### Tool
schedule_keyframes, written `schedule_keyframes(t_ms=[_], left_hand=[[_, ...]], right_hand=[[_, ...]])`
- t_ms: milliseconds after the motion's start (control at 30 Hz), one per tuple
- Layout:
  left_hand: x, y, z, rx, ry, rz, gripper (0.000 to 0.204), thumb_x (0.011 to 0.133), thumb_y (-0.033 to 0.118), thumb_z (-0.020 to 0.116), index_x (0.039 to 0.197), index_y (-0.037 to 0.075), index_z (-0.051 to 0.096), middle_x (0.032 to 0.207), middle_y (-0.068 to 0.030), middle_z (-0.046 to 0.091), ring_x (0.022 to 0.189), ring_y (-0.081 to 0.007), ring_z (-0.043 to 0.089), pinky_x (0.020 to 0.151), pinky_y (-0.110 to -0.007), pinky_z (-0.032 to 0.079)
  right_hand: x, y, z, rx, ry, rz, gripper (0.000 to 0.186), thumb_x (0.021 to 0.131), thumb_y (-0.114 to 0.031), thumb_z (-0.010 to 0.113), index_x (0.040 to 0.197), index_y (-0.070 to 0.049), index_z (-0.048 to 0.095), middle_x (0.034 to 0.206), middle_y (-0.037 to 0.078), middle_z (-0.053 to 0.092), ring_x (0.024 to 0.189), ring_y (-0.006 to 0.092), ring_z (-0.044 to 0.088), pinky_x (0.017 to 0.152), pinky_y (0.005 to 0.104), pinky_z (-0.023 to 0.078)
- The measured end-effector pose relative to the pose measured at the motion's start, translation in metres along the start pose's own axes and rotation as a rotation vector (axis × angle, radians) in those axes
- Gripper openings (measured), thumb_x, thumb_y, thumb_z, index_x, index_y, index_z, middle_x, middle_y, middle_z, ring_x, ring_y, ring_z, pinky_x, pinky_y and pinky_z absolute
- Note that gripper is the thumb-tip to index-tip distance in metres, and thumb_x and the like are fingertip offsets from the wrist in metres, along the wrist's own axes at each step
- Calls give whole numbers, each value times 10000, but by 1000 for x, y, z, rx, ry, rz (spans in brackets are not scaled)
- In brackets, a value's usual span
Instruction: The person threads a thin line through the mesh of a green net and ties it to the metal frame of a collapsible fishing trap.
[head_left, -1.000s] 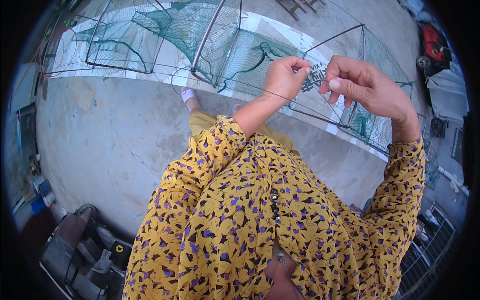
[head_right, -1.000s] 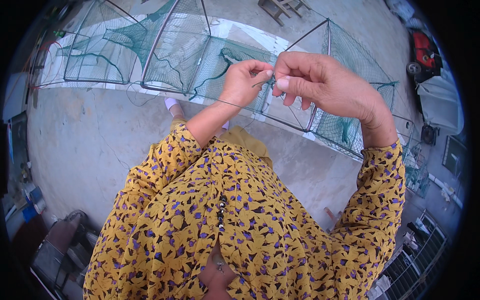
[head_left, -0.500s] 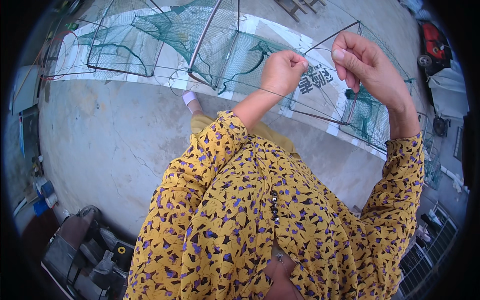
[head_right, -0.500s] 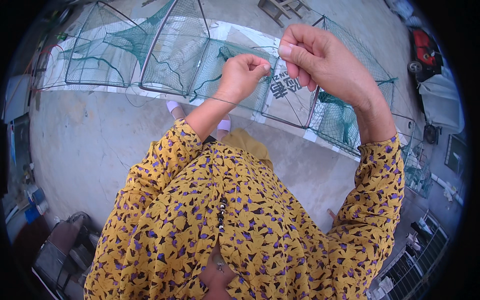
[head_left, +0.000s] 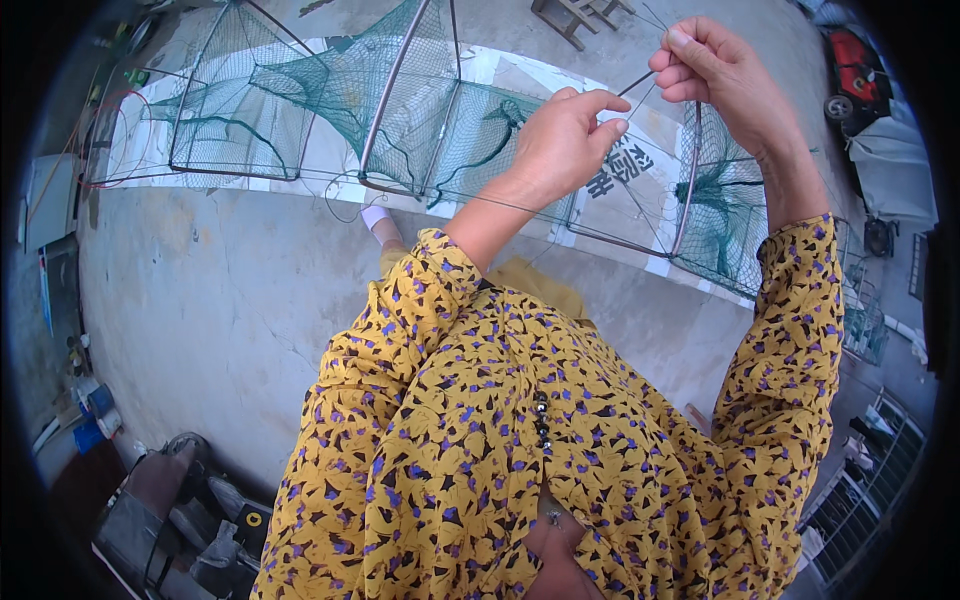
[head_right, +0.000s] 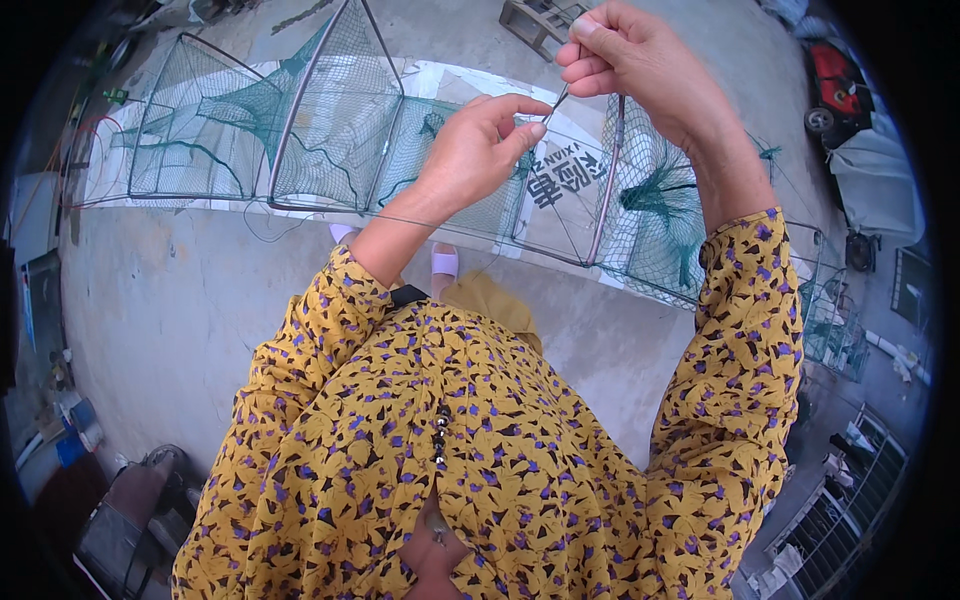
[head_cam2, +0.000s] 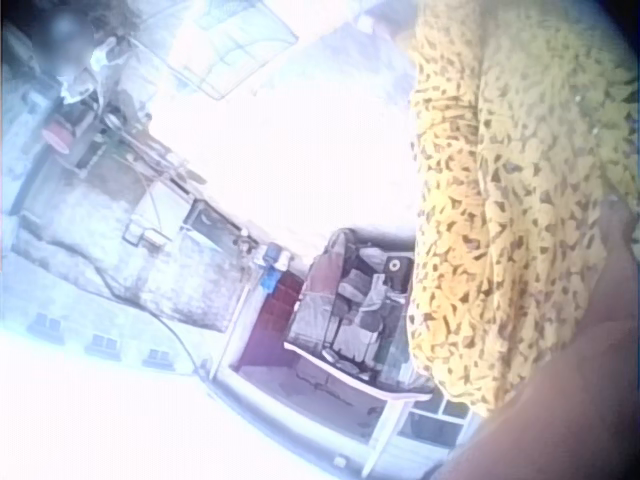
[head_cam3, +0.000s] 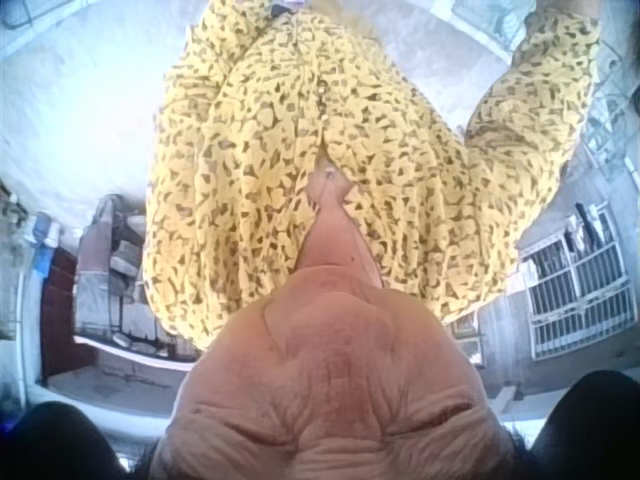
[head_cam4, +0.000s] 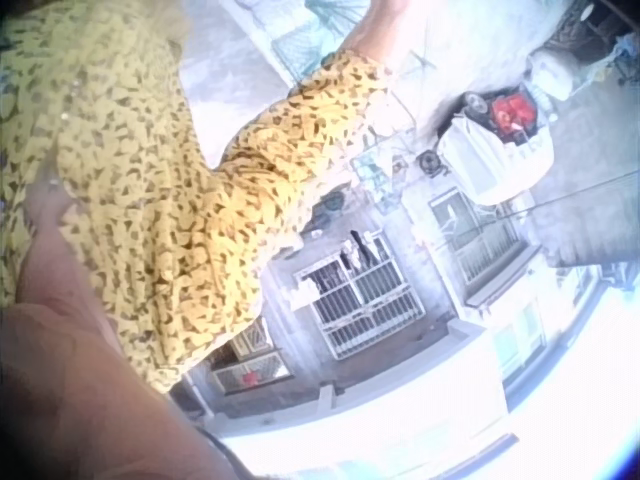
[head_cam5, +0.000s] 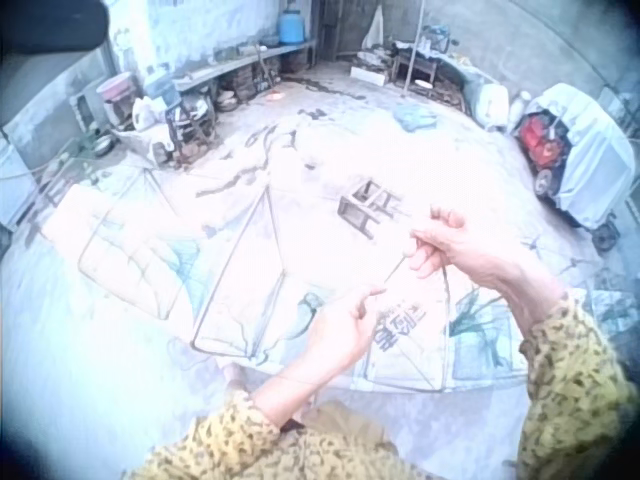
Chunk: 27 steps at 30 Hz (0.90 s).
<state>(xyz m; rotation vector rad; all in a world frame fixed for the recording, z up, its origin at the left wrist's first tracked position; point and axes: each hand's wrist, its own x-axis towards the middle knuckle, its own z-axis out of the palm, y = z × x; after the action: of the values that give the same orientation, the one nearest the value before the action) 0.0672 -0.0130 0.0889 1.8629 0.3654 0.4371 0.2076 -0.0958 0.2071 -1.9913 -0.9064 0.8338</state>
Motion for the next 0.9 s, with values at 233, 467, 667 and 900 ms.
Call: schedule_keyframes(t_ms=[233,467,667,900], left_hand=[[44,-8,15,-393,-99,-25,172,815,194,585,869,47,657,779,-38,614,695,-92,535,641,-233,428],[76,-5,53,-598,72,57,157,766,171,594,792,28,652,668,-48,622,587,-104,549,567,-253,438],[80,14,41,-413,21,-121,147,785,150,586,767,11,628,662,-23,615,620,-70,548,575,-226,434],[79,25,41,-114,107,-143,157,749,196,595,737,46,638,649,-101,619,595,-205,598,559,-310,454]], right_hand=[[9,-12,-5,135,94,106,154,872,-160,477,837,-22,535,767,68,554,653,143,567,612,261,512],[29,34,-69,-414,305,65,219,840,-254,575,1001,-110,611,844,-32,600,677,56,536,580,190,404],[39,14,-69,-295,-190,366,105,786,-131,631,869,-67,647,672,-36,583,539,36,454,450,173,341],[42,28,-63,-275,-232,236,100,785,-92,620,871,-48,643,700,-40,581,561,39,472,483,176,376]])
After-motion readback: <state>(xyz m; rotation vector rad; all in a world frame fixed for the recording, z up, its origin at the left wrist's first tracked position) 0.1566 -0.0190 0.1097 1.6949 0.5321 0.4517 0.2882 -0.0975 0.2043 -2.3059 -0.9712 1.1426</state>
